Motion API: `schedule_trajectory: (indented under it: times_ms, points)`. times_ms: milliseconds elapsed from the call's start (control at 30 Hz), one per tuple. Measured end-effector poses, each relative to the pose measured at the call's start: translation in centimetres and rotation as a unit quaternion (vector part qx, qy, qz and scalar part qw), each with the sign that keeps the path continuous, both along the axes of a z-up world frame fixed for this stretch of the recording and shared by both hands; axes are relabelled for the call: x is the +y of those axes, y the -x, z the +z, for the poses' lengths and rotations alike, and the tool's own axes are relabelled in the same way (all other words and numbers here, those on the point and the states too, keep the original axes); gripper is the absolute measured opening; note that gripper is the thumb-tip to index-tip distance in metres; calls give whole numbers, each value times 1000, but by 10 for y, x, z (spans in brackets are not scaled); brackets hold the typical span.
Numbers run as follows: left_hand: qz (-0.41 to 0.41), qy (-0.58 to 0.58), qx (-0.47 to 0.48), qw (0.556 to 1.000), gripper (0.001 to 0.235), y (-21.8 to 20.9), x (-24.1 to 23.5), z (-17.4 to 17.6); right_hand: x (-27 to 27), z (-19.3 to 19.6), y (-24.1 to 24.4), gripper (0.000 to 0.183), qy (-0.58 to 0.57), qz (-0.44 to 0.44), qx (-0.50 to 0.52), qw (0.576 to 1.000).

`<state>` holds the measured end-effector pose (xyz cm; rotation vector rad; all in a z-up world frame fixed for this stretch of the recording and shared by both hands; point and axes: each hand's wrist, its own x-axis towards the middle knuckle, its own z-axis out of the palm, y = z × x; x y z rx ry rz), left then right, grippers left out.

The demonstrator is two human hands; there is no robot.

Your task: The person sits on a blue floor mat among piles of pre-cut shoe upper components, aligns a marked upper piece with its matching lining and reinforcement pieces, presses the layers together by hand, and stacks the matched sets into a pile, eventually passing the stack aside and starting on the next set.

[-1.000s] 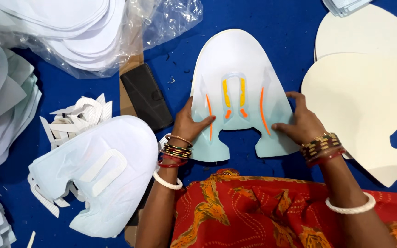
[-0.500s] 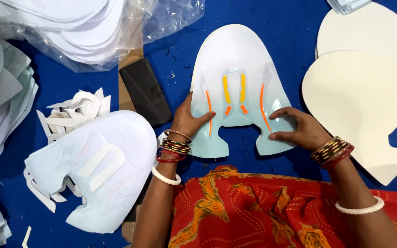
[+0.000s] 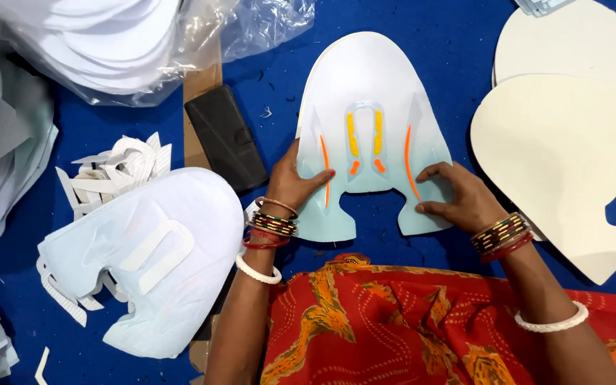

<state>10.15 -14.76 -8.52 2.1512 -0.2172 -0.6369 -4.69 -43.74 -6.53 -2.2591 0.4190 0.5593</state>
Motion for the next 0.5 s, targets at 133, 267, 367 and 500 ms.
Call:
schedule_trajectory:
  times_ms: [133,267,367,500]
  points:
    - [-4,5,-8,1000,86,1,2,-6,3,2,2,54,18,17,-30,999]
    - [-5,4,-16,1000,85,1,0,-2,14,33,-5,53,146,45,45,987]
    - [1,-1,-6,1000,85,1,0,2,21,33,-1,51,255,65,-3,965]
    - [-7,7,-9,1000,84,0,1,-1,47,-4,-12,43,241,51,-283,927]
